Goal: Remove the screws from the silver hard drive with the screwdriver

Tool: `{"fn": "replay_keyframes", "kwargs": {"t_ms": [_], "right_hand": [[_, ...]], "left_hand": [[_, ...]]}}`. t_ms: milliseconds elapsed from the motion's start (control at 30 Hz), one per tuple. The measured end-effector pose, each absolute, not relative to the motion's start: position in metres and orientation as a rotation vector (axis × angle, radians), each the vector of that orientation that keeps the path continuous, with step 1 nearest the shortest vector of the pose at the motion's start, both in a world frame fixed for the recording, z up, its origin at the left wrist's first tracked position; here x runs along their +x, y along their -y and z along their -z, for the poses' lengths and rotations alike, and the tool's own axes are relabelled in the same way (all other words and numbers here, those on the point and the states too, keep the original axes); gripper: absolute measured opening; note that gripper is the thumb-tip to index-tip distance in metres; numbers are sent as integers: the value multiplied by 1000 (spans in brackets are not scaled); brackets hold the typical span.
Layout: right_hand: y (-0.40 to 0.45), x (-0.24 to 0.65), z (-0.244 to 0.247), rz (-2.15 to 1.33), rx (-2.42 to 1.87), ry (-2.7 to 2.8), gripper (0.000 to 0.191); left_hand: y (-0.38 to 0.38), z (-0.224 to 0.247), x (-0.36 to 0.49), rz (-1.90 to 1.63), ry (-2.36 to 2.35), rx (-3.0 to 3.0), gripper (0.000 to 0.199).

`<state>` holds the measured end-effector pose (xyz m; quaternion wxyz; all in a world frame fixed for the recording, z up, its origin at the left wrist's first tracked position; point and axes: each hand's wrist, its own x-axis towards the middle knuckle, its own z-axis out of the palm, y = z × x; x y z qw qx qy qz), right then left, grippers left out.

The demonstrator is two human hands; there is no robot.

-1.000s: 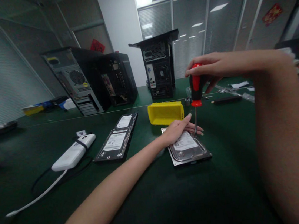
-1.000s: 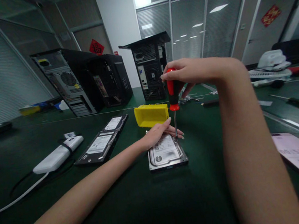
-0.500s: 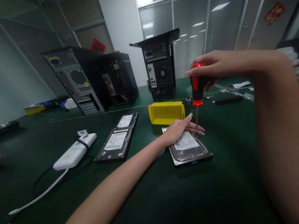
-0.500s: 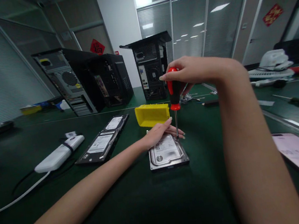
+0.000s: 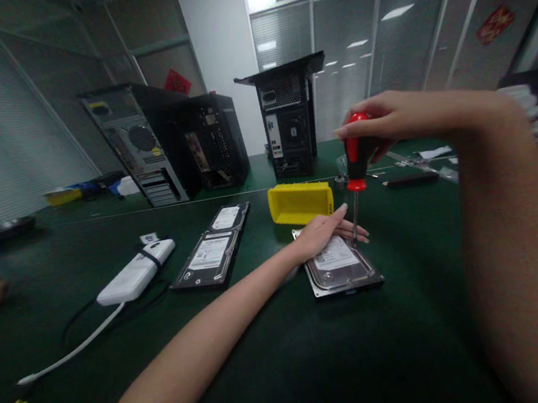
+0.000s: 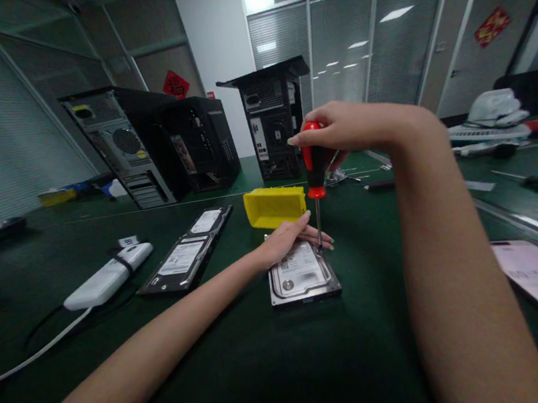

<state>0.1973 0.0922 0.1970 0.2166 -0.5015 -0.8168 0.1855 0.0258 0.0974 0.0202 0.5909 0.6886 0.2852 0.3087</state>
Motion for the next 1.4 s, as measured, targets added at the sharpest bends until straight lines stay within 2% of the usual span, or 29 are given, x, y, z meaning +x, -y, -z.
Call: {"fn": "replay_keyframes", "kwargs": {"t_ms": [633,1067,1400], "right_hand": [[-84,195,-201,-478,-1513,2234,46],[-86,197,-200,-489,-1451,2244,48],[-90,197,-199,-508,-1469,2209,44]], "left_hand": [[-99,-20,25,-708,-671,1621,63],[-98,-19,26,-716,-676,1576,62],[-99,-18,26,-719,-660,1596,62]]}}
